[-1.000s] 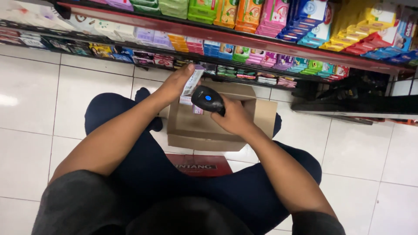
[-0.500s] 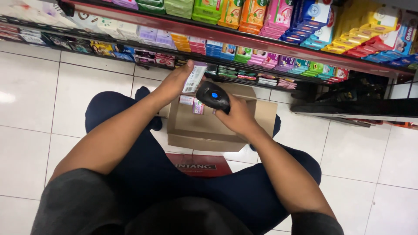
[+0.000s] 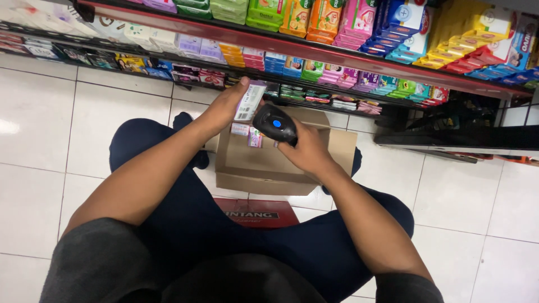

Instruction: Scanning toiletries from a store shelf and placing them into a cardboard box.

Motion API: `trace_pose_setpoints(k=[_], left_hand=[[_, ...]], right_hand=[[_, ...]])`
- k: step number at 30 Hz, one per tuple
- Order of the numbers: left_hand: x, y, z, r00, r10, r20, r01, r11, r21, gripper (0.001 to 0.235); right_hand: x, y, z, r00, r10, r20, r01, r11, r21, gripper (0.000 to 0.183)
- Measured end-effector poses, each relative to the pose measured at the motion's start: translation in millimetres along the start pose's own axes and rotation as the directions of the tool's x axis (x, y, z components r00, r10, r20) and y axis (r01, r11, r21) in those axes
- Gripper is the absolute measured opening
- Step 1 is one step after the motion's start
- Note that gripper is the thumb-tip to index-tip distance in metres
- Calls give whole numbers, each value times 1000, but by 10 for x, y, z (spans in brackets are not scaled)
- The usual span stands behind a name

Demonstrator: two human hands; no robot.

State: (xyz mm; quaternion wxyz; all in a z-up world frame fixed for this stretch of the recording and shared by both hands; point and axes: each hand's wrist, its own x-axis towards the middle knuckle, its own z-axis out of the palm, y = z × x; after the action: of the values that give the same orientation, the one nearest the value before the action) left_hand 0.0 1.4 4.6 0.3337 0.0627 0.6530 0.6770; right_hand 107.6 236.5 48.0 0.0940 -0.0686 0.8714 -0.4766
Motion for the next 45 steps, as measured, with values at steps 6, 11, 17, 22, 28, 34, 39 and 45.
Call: trace_pose_setpoints(k=[6,11,17,22,28,34,39,45], left_hand=[[8,5,11,997,-68,-45,67,998,-18,81],[70,-204,-37,993,-111,34,112,993,-37,74],[-9,-92,28,948,-317,21,313,944,107,58],[11,-133,10,946,-325,16,320,938,137,57],[3,-101,27,931,-354,83,330,919,218,62],[26,-174,12,930,-366,21,353,909,220,61],[270,-1149,-320,789,452,417,-552,223,803,40],[-61,-529,-24,972,-219,87,26,466,885,55]], right_hand=[[-22,21,-15,984,-175,11,175,979,-101,45],[-14,-49,-61,972,-231,51,237,954,-182,45],[2,-96,-99,960,-269,83,281,916,-286,38],[-1,-109,-99,957,-272,102,290,916,-278,39],[-7,-69,-78,953,-276,124,301,911,-283,38],[-11,34,-11,950,-274,150,309,899,-311,40],[-10,155,100,941,-278,191,325,901,-288,47],[-22,82,143,933,-281,227,340,894,-291,56]])
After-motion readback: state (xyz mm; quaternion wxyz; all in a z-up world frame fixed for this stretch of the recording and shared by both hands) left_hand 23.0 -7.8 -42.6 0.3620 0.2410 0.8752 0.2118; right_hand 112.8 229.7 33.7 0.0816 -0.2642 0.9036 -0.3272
